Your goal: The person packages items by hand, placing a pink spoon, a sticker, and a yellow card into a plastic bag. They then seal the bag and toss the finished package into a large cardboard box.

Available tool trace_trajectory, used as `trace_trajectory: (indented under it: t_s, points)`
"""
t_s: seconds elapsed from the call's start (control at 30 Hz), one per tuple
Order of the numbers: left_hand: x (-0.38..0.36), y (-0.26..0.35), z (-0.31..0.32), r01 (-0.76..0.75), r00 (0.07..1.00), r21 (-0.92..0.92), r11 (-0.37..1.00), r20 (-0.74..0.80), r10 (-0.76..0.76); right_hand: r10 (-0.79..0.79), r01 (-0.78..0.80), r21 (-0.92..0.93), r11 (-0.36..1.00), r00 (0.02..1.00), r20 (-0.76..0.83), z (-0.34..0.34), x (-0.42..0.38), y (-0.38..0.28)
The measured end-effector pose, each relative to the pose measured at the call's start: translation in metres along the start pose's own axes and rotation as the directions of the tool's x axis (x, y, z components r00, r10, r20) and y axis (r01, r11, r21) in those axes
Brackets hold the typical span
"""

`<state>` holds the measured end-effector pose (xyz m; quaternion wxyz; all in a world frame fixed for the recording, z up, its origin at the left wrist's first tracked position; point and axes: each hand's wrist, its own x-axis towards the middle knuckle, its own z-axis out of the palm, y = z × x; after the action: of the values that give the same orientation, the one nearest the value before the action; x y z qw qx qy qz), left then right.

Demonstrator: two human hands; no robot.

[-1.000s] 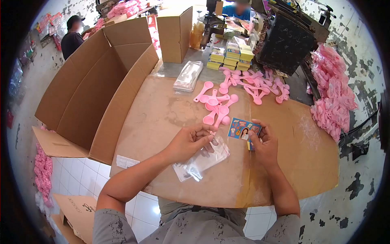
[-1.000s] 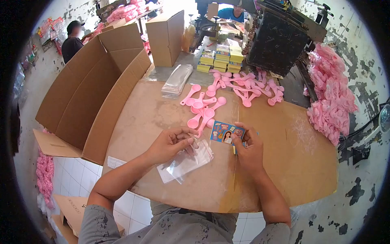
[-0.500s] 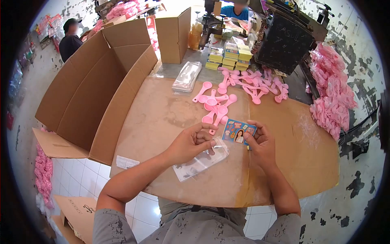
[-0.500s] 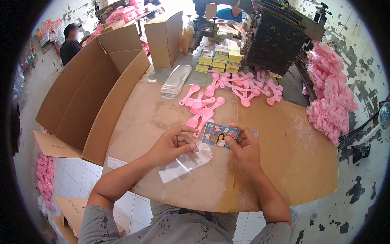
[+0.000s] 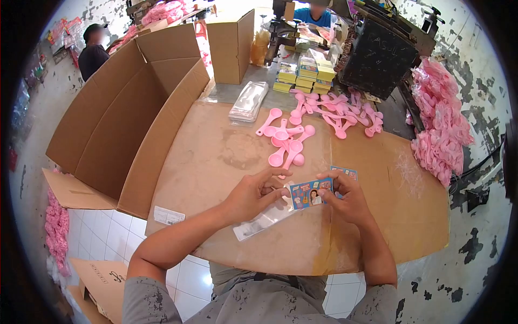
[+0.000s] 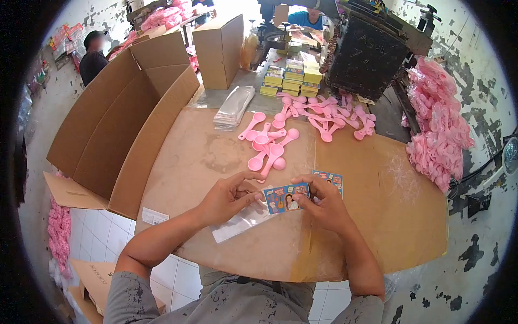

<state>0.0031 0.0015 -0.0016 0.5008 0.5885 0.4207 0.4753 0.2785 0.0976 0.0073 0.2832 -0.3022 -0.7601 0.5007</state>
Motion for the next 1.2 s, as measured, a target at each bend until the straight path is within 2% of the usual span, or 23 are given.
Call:
trace_trajectory:
  t_s: [0.03, 0.1, 0.2, 0.23, 0.3, 0.4, 0.5, 0.6, 0.63, 0.7, 0.8, 0.9, 1.0, 1.03, 1.1, 1.17, 1.2]
  points:
    - [0.000, 0.001, 0.001, -0.015, 1.000, -0.038, 0.999, -0.016, 0.015, -0.033, 0.034, -0.043, 0.998, 0.999, 0.033, 0.000, 0.000, 0.000]
    - [0.000, 0.001, -0.001, -0.021, 0.998, 0.087, 0.996, 0.053, 0.017, -0.093, 0.105, -0.127, 0.986, 0.991, 0.100, 0.002, 0.000, -0.004]
    - [-0.001, 0.007, 0.001, 0.033, 0.993, 0.180, 0.983, 0.103, -0.052, -0.019, 0.015, -0.076, 0.997, 0.999, -0.046, 0.024, -0.001, -0.019]
    - [-0.001, 0.008, 0.001, 0.064, 0.990, 0.195, 0.979, 0.109, -0.087, -0.022, 0.019, -0.025, 0.999, 0.992, -0.120, 0.028, 0.000, -0.017]
    - [-0.002, 0.008, 0.001, 0.042, 0.991, 0.179, 0.983, 0.119, -0.064, -0.014, 0.035, 0.074, 0.997, 0.964, -0.266, 0.033, 0.003, -0.010]
    - [-0.002, 0.008, 0.002, 0.054, 0.991, 0.121, 0.991, 0.116, -0.068, 0.107, -0.103, 0.034, 0.994, 0.981, -0.163, 0.029, -0.001, -0.002]
    - [-0.002, 0.007, 0.000, 0.072, 0.993, 0.087, 0.994, 0.092, -0.079, -0.177, 0.185, -0.068, 0.980, 0.979, 0.105, 0.032, 0.009, -0.012]
    - [-0.001, 0.010, -0.002, 0.094, 0.995, -0.030, 0.995, 0.031, -0.093, -0.072, 0.077, -0.135, 0.988, 0.996, 0.045, 0.027, 0.033, -0.015]
    - [-0.001, 0.010, -0.001, 0.104, 0.995, -0.089, 0.991, 0.008, -0.104, -0.225, 0.234, -0.305, 0.923, 0.972, 0.063, 0.027, 0.047, -0.015]
    - [0.001, 0.005, 0.000, 0.014, 1.000, -0.180, 0.984, -0.015, -0.017, -0.495, 0.491, -0.591, 0.639, 0.852, 0.173, 0.030, 0.077, -0.010]
    - [0.003, 0.003, -0.002, -0.056, 0.998, -0.221, 0.974, -0.053, 0.046, -0.485, 0.586, -0.716, 0.378, 0.785, 0.386, 0.028, 0.094, -0.007]
    - [0.004, 0.008, -0.006, -0.034, 0.997, -0.264, 0.964, -0.075, 0.015, -0.450, 0.582, -0.745, 0.326, 0.788, 0.420, 0.025, 0.097, -0.012]
    - [0.005, 0.005, -0.006, -0.045, 0.996, -0.278, 0.960, -0.090, 0.021, -0.461, 0.571, -0.716, 0.401, 0.802, 0.381, 0.015, 0.091, -0.020]
    - [0.005, 0.003, -0.005, -0.060, 0.995, -0.272, 0.960, -0.095, 0.035, -0.439, 0.484, -0.627, 0.610, 0.865, 0.241, 0.014, 0.085, -0.026]
    - [0.003, 0.006, -0.003, -0.028, 0.996, -0.255, 0.967, -0.091, 0.005, -0.287, 0.270, -0.317, 0.909, 0.958, -0.009, 0.013, 0.070, -0.039]
    - [0.001, 0.006, -0.001, 0.012, 0.997, -0.214, 0.977, -0.072, -0.028, -0.193, 0.208, 0.067, 0.976, 0.965, -0.176, 0.016, 0.061, -0.048]
    - [0.000, 0.005, -0.002, 0.035, 0.997, -0.178, 0.983, -0.057, -0.046, -0.122, 0.187, 0.261, 0.947, 0.962, -0.245, 0.017, 0.057, -0.051]
